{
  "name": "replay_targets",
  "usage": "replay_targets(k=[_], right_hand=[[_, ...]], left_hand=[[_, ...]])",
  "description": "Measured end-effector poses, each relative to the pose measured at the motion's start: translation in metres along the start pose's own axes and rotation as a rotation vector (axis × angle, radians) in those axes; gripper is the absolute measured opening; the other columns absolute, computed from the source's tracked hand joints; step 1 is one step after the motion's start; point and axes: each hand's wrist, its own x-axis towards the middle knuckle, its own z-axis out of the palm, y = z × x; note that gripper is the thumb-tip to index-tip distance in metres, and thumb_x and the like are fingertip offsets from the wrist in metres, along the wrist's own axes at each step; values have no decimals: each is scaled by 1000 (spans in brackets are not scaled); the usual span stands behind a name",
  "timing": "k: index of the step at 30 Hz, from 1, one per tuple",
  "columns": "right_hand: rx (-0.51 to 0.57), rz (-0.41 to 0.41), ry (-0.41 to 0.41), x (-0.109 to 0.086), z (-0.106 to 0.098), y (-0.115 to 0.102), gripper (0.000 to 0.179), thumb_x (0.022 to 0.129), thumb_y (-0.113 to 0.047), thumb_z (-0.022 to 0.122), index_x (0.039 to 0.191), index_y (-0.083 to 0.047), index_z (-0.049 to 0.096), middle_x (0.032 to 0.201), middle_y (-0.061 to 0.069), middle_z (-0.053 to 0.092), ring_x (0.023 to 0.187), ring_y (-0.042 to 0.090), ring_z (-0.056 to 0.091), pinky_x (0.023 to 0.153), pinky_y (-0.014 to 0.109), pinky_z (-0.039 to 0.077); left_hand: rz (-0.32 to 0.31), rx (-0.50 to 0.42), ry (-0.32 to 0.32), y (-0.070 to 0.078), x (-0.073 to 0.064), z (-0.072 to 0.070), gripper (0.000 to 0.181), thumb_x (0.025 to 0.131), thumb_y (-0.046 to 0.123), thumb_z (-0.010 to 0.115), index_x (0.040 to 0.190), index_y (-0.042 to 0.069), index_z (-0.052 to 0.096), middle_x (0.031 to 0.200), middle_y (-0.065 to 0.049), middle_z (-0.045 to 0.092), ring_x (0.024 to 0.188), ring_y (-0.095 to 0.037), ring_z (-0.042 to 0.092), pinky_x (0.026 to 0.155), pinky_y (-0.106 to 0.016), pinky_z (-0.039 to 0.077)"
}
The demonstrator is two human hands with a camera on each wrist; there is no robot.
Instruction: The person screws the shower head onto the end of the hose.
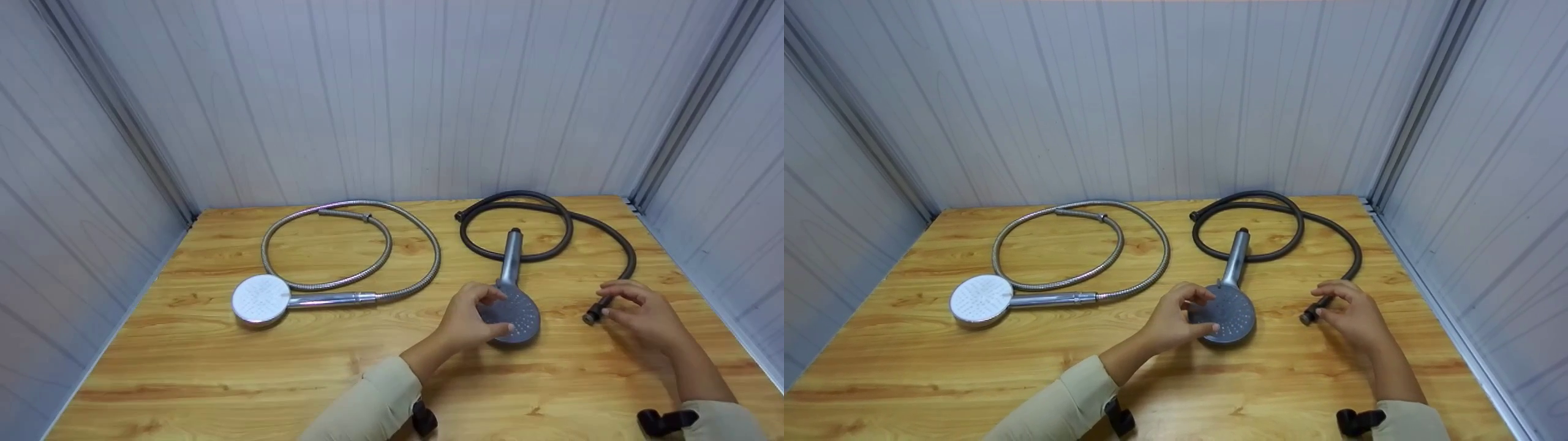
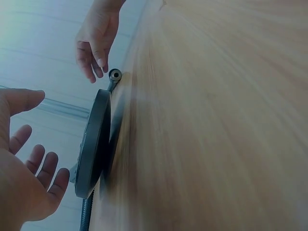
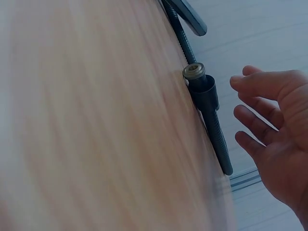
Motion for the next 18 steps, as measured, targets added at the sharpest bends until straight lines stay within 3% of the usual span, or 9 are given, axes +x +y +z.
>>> replay_targets(k=[6,9,14,18], right_hand=[[-11,-36,-35,2,1,4,30,89,-10,71,118,-1,67,130,16,51,111,-14,34,94,64,37],[-25,-42,-45,3,0,5,29,89,-6,70,117,-2,67,131,16,51,112,-13,35,94,59,41],[-14,-51,-56,4,0,9,28,88,0,68,117,-1,67,132,17,50,111,-14,36,86,24,49],[19,-47,-62,4,0,11,29,88,4,67,116,1,66,132,20,48,110,-16,35,80,13,46]], left_hand=[[-27,9,-13,2,4,6,41,75,18,85,111,11,67,110,7,54,103,-10,54,91,-26,46],[-30,12,-14,2,7,9,40,75,18,85,111,10,67,108,8,53,102,-9,54,91,-26,46],[-39,39,-8,2,12,13,41,74,19,85,110,10,68,107,6,54,102,-11,53,89,-24,45],[-65,113,4,2,17,16,44,73,23,85,112,13,68,110,1,54,104,-15,52,87,-23,43]])
